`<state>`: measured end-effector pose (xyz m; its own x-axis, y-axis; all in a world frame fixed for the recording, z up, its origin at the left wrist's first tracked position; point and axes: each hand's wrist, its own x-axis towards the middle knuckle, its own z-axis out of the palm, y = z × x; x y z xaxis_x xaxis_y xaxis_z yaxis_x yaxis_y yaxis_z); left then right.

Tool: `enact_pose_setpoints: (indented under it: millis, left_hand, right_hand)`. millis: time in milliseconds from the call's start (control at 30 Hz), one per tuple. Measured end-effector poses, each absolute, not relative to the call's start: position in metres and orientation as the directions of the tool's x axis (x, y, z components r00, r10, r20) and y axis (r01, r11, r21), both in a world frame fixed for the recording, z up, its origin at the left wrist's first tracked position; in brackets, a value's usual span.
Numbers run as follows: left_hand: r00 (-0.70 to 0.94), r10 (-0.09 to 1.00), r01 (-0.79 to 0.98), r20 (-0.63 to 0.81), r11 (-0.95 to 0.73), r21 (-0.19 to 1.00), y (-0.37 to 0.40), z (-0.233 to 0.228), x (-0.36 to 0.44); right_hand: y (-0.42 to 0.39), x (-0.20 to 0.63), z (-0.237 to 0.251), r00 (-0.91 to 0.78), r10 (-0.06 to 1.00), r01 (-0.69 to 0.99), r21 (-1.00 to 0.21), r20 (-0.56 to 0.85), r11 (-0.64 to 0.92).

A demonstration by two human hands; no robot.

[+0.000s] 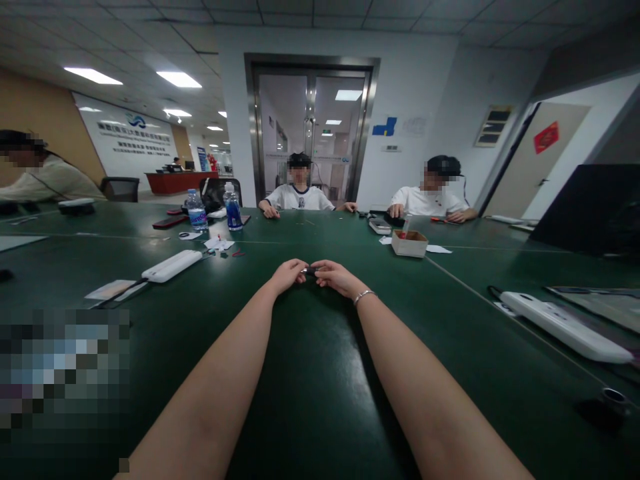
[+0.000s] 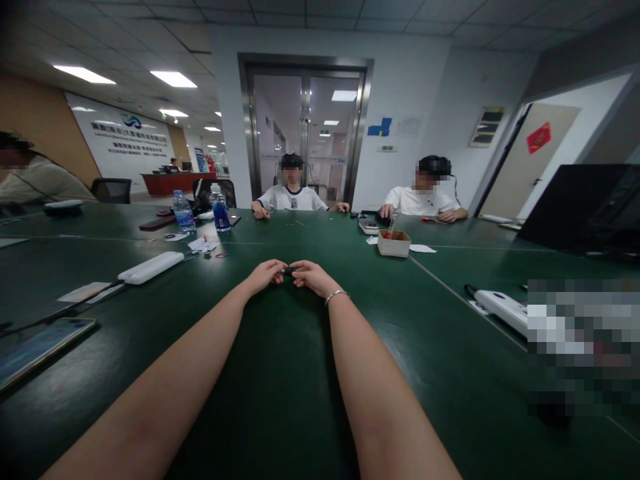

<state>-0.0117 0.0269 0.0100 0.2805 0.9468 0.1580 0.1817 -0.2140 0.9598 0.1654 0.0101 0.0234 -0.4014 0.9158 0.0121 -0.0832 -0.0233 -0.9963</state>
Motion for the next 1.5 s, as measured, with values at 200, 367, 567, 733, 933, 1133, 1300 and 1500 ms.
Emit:
enact_pose_setpoints:
  millis: [200, 367, 567, 733, 933, 1133, 1300, 1500]
  left_hand:
    - [0.252, 0.942, 0.244, 0.221, -0.282, 0.928, 0.023, 0.009, -0.013]
    - [0.246, 0.937, 0.339, 0.246, -0.321, 0.884, 0.027, 0.003, -0.015]
    - [0.246, 0.931, 0.370, 0.270, -0.348, 0.861, 0.030, -0.001, -0.016]
    - [0.299, 0.924, 0.297, 0.239, -0.328, 0.897, 0.028, 0.001, -0.016]
    - [0.280, 0.926, 0.300, 0.253, -0.335, 0.893, 0.028, 0.001, -0.015]
    - [0.276, 0.924, 0.307, 0.264, -0.345, 0.887, 0.030, -0.001, -0.015]
    - [0.281, 0.923, 0.309, 0.265, -0.348, 0.885, 0.030, -0.001, -0.016]
    - [0.279, 0.920, 0.327, 0.276, -0.361, 0.873, 0.029, -0.001, -0.016]
  right_hand:
    - [0.011, 0.166, 0.022, -0.399, 0.917, -0.081, -0.997, 0.020, -0.013]
    - [0.010, 0.165, 0.023, -0.388, 0.922, -0.088, -0.996, 0.005, -0.031]
    - [0.011, 0.165, 0.024, -0.390, 0.921, -0.082, -0.996, -0.002, -0.037]
    - [0.009, 0.165, 0.025, -0.384, 0.923, -0.085, -0.995, -0.012, -0.049]
    - [0.010, 0.164, 0.023, -0.361, 0.933, -0.089, -0.995, -0.001, -0.036]
    - [0.012, 0.165, 0.021, -0.347, 0.938, -0.116, -0.992, 0.002, -0.041]
    - [0.014, 0.164, 0.020, -0.354, 0.935, -0.116, -0.993, 0.006, -0.038]
    - [0.010, 0.163, 0.024, -0.353, 0.936, -0.113, -0.992, -0.005, -0.048]
